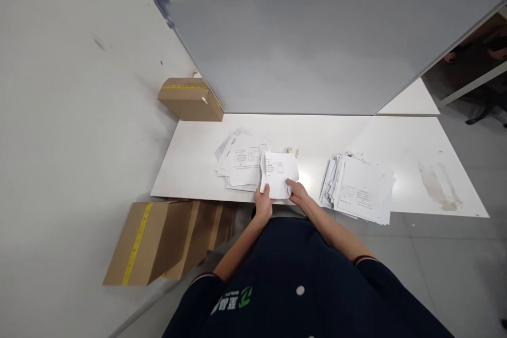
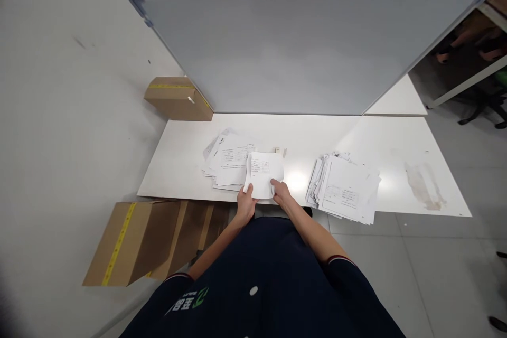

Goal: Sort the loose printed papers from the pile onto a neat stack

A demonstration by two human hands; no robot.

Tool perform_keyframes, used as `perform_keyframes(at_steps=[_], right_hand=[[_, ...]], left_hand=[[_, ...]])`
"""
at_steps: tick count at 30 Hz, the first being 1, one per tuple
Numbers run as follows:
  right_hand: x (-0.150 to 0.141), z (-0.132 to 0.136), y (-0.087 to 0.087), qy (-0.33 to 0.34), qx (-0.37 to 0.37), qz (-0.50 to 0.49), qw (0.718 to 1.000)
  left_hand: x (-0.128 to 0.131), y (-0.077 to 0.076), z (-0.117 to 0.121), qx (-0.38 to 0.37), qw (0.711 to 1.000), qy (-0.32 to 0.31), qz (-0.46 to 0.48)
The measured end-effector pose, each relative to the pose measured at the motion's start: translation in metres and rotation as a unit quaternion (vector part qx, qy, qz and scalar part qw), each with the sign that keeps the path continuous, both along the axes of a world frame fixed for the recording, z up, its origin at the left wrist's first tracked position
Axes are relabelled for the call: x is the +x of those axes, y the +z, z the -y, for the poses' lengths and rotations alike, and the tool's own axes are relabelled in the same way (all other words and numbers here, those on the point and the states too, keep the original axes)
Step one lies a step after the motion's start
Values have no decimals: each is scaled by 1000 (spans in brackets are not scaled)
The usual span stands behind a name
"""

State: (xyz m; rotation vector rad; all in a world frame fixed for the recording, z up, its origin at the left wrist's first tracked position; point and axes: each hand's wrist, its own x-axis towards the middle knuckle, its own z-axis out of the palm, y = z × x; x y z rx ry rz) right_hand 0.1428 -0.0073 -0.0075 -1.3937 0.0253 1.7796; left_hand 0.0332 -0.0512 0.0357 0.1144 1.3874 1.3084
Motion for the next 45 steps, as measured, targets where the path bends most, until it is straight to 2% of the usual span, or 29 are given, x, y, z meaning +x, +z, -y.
perform_keyframes(at_steps=[6,10,14,18,20,23,26,28,30,32,37,41,45], right_hand=[[0,2,2,3,7,-19,1000],[5,2,3,75,1,16,997],[23,-3,1,124,-19,64,990],[35,-8,4,197,-37,5,980],[39,-9,9,221,0,-29,975],[46,-8,20,213,131,1,968],[54,-7,28,250,241,97,933],[59,-7,30,278,294,167,899],[62,-7,30,277,332,223,874],[65,-8,29,245,351,253,868],[72,-11,15,155,349,272,883],[74,-12,-5,146,322,293,888],[72,-14,-16,149,293,303,895]], left_hand=[[2,-4,4,-13,1000,-9,-4],[2,-5,5,-13,1000,-5,3],[-1,2,8,3,999,-12,38],[-5,8,15,30,993,-50,102],[-11,8,18,41,990,-74,113],[-29,4,15,45,982,-159,90],[-45,0,-1,73,968,-240,22],[-48,-1,-15,121,964,-235,-34],[-42,-2,-28,173,959,-210,-82],[-32,-2,-37,213,949,-198,-126],[-8,-8,-41,246,919,-209,-226],[-1,-11,-40,257,898,-236,-270],[1,-12,-41,230,895,-252,-287]])
